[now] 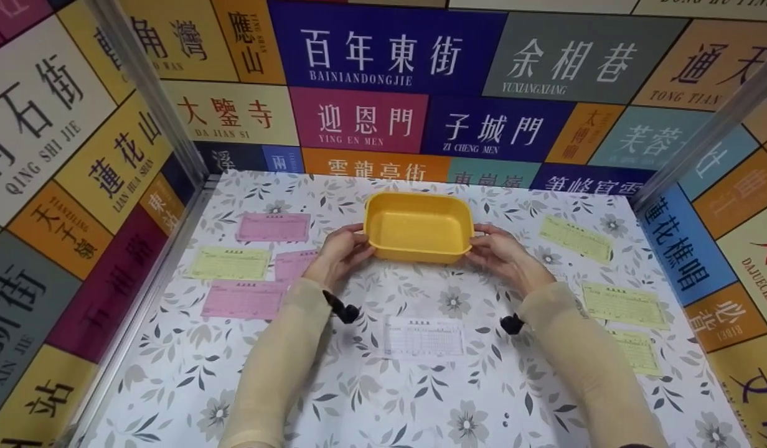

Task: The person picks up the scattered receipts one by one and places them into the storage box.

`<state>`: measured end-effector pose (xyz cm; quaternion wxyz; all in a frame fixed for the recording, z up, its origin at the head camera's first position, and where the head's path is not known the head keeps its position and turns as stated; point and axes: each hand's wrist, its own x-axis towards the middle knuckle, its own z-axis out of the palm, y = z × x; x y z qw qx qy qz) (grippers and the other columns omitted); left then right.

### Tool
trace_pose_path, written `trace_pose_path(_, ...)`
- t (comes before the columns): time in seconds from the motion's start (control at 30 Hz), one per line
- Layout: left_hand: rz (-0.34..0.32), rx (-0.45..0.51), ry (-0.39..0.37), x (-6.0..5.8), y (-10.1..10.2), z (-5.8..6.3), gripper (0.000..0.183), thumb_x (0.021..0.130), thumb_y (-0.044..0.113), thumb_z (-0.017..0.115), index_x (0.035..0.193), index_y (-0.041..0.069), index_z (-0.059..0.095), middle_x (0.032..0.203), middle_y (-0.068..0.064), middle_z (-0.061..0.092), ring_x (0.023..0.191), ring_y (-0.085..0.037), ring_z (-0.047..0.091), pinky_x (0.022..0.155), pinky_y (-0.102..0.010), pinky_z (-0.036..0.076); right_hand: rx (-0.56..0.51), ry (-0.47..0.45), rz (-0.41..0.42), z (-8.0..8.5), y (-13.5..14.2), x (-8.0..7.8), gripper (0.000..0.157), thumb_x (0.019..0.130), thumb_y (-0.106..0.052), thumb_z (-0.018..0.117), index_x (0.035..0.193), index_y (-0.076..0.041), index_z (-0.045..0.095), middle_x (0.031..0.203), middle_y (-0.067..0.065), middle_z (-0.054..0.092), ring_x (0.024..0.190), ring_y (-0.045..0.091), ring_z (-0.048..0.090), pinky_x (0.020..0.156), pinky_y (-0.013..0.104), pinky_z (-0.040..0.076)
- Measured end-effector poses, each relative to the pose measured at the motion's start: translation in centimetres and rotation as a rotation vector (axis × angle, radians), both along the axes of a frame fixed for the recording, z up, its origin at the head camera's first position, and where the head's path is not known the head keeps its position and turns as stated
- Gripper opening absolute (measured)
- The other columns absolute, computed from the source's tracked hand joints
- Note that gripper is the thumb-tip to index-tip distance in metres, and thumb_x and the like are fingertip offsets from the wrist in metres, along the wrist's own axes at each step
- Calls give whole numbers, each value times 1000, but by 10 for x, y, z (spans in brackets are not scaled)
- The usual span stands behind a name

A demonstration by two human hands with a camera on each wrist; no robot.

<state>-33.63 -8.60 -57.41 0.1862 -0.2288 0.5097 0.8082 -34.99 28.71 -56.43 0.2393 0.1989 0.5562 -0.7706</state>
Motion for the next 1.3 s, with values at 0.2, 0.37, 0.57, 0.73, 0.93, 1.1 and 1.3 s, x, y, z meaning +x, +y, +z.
trace_pose_path(0.2,3,-16,20,17,0,3,56,103,-6,64,157,10,63,145,-26,70,124,-30,73,87,-29,69,1,-7,9,0,2,10,65,107,7,64,165,-16,45,126,14,75,107,23,77,90,33,69)
trace_pose_path(0.37,-29,-59,7,28,-2,7,60,103,-3,64,161,12,59,153,-27,67,130,-31,72,91,-30,69,6,-22,17,1,4,18,67,106,8,64,165,-17,45,126,16,74,110,25,77,89,33,69)
trace_pose_path(0.57,-79,-179,7,24,-4,8,59,99,0,67,157,11,63,147,-22,73,102,-21,79,95,-34,68,24,-25,26,4,4,24,63,105,10,63,160,-16,48,132,20,68,114,27,77,90,35,70)
trace_pose_path(0.73,-107,-262,12,15,-6,10,55,98,2,70,153,8,65,147,-21,75,99,-21,79,108,-44,65,52,-14,40,5,2,27,66,105,10,63,163,-15,46,139,20,66,119,28,75,92,34,70)
trace_pose_path(0.93,-150,-340,72,2,-4,15,51,101,7,68,152,5,65,146,-23,74,115,-28,77,118,-50,59,55,19,52,2,4,29,61,105,10,63,161,-11,47,116,15,78,106,26,78,87,33,70)
trace_pose_path(1.1,-201,-390,95,-6,-8,19,49,103,8,67,152,8,67,145,-22,75,118,-30,75,113,-46,60,65,27,75,2,7,33,63,105,9,65,162,-10,45,113,14,80,102,24,80,85,34,70)
trace_pose_path(1.3,-250,-416,67,-7,-12,20,49,102,9,71,151,13,67,141,-19,76,112,-26,74,113,-44,61,98,17,79,5,10,36,65,104,7,68,163,-10,47,113,13,82,98,22,81,86,33,70)
